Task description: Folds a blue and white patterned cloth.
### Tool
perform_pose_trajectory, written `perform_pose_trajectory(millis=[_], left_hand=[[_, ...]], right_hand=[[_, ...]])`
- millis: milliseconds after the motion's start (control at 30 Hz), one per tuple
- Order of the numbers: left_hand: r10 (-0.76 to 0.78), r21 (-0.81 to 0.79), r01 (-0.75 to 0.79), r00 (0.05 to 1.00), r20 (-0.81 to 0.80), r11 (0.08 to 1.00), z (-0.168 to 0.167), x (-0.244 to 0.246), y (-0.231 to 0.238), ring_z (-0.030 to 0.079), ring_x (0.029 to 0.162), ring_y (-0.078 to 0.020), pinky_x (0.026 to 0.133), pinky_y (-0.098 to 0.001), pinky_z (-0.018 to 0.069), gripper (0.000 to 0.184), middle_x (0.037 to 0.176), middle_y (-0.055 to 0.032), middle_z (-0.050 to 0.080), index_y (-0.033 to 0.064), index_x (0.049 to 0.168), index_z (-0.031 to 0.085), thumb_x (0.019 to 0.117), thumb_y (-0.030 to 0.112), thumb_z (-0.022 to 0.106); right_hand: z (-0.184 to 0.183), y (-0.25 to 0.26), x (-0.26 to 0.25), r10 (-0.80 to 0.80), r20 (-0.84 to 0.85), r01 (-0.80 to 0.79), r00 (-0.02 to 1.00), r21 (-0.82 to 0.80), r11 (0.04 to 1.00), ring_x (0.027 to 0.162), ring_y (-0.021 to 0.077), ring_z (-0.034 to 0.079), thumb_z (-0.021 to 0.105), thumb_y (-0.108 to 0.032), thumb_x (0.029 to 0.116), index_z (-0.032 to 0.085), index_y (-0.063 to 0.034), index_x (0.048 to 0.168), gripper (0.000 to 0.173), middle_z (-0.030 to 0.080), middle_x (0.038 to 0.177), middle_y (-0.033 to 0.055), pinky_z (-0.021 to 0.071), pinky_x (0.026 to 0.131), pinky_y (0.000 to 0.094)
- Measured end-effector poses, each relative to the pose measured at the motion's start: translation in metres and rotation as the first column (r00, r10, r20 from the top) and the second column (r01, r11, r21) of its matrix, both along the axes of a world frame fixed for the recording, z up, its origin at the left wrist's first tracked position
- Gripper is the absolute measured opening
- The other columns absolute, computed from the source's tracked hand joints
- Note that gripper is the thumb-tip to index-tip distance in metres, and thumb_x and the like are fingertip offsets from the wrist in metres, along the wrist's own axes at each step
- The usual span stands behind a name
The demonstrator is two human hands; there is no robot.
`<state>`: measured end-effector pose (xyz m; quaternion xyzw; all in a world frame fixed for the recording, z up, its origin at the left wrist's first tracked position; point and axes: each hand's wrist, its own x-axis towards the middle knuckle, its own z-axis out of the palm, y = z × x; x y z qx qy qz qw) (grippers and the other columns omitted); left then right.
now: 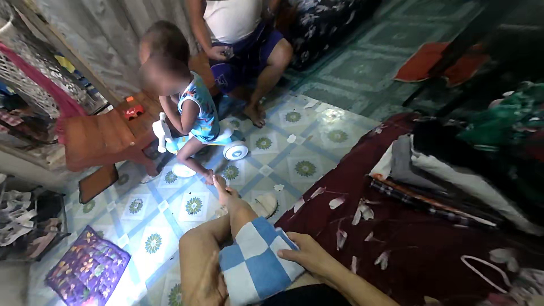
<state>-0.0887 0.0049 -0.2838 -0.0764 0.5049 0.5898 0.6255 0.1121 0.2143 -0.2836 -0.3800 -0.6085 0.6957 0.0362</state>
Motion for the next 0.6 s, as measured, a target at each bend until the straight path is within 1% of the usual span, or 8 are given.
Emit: perform_pose_trajectory(millis=[67, 100, 167, 233, 300, 367, 500, 600], left_hand=[[-0.047, -0.12, 0.037, 0.996, -0.082, 0.992, -0.002, 0.026, -0.005, 0.073, 0.09, -0.0172, 0.079, -0.0352, 0.0609, 0.03, 0.1, -0.0084, 0.074, 0.0056, 0.122, 0.057, 0.1084, 0.029, 0.043], [-0.056, -0.164, 0.029, 0.985, -0.162, 0.986, 0.002, 0.032, 0.0, 0.072, 0.089, -0.0183, 0.08, -0.0365, 0.0605, 0.026, 0.1, -0.011, 0.073, 0.0023, 0.125, 0.055, 0.1047, 0.019, 0.052], [-0.028, -0.17, -0.034, 0.937, -0.349, 0.985, 0.02, 0.033, 0.015, 0.069, 0.097, -0.0191, 0.087, -0.0372, 0.0586, 0.041, 0.111, -0.0161, 0.068, -0.0041, 0.138, 0.045, 0.1017, 0.01, 0.058], [0.036, -0.113, -0.108, 0.86, -0.508, 0.988, 0.035, 0.028, 0.029, 0.068, 0.102, -0.0169, 0.091, -0.0343, 0.0573, 0.044, 0.118, -0.0179, 0.065, -0.007, 0.142, 0.041, 0.1041, 0.011, 0.054], [0.072, -0.08, -0.148, 0.801, -0.594, 0.986, 0.045, 0.029, 0.037, 0.068, 0.1, -0.0133, 0.088, -0.0304, 0.0579, 0.039, 0.117, -0.0159, 0.065, -0.0067, 0.14, 0.043, 0.1072, 0.013, 0.048], [0.073, -0.083, -0.164, 0.76, -0.646, 0.983, 0.043, 0.035, 0.038, 0.069, 0.098, -0.0128, 0.087, -0.0297, 0.0585, 0.036, 0.115, -0.016, 0.067, -0.0071, 0.137, 0.047, 0.1074, 0.013, 0.047], [0.017, -0.146, -0.165, 0.716, -0.698, 0.975, 0.021, 0.053, 0.031, 0.066, 0.103, -0.0167, 0.093, -0.0328, 0.0546, 0.034, 0.117, -0.0203, 0.065, -0.0099, 0.133, 0.052, 0.1061, 0.011, 0.049], [-0.002, -0.136, -0.154, 0.653, -0.757, 0.979, 0.018, 0.054, 0.03, 0.065, 0.109, -0.0183, 0.098, -0.0332, 0.0524, 0.037, 0.121, -0.023, 0.064, -0.0117, 0.134, 0.05, 0.1061, 0.012, 0.049]], right_hand=[[0.001, 0.0, -0.001, 0.008, 0.015, -0.008, 1.0, 0.059, 0.998, 0.095, 0.0185, 0.071, 0.073, -0.014, 0.0899, 0.068, 0.0007, 0.115, 0.029, 0.072, 0.104, 0.0125, 0.0588, 0.089, 0.0396], [0.003, 0.002, -0.002, -0.007, 0.024, 0.004, 1.0, 0.093, 0.996, 0.094, 0.0185, 0.071, 0.071, -0.015, 0.0925, 0.068, 0.001, 0.114, 0.026, 0.071, 0.103, 0.0128, 0.0583, 0.089, 0.0394], [0.009, 0.002, -0.007, -0.038, 0.021, 0.033, 0.999, 0.205, 0.978, 0.095, 0.02, 0.069, 0.066, -0.017, 0.0967, 0.067, 0.0021, 0.113, 0.025, 0.07, 0.102, 0.014, 0.0564, 0.09, 0.0407], [0.019, -0.003, -0.01, -0.067, -0.022, 0.07, 0.998, 0.355, 0.932, 0.096, 0.0233, 0.069, 0.061, -0.02, 0.0997, 0.067, 0.0042, 0.113, 0.028, 0.07, 0.101, 0.0161, 0.0547, 0.09, 0.0443], [0.026, -0.01, -0.011, -0.098, -0.064, 0.117, 0.993, 0.5, 0.858, 0.09, 0.0235, 0.07, 0.059, -0.021, 0.1006, 0.068, 0.0039, 0.111, 0.029, 0.071, 0.095, 0.0154, 0.0561, 0.086, 0.0446], [0.027, -0.013, -0.009, -0.094, -0.046, 0.103, 0.994, 0.602, 0.792, 0.084, 0.0259, 0.071, 0.057, -0.021, 0.101, 0.067, 0.0037, 0.11, 0.028, 0.07, 0.089, 0.016, 0.0569, 0.079, 0.0453], [0.022, -0.019, 0.003, -0.052, 0.056, 0.007, 0.997, 0.61, 0.792, 0.088, 0.0327, 0.072, 0.057, -0.018, 0.1026, 0.064, 0.006, 0.119, 0.03, 0.072, 0.093, 0.0208, 0.0572, 0.082, 0.0499], [0.021, -0.024, 0.004, -0.087, 0.02, 0.053, 0.996, 0.659, 0.75, 0.081, 0.0311, 0.073, 0.057, -0.02, 0.1003, 0.065, 0.0055, 0.117, 0.031, 0.072, 0.089, 0.0188, 0.0589, 0.076, 0.0485]])
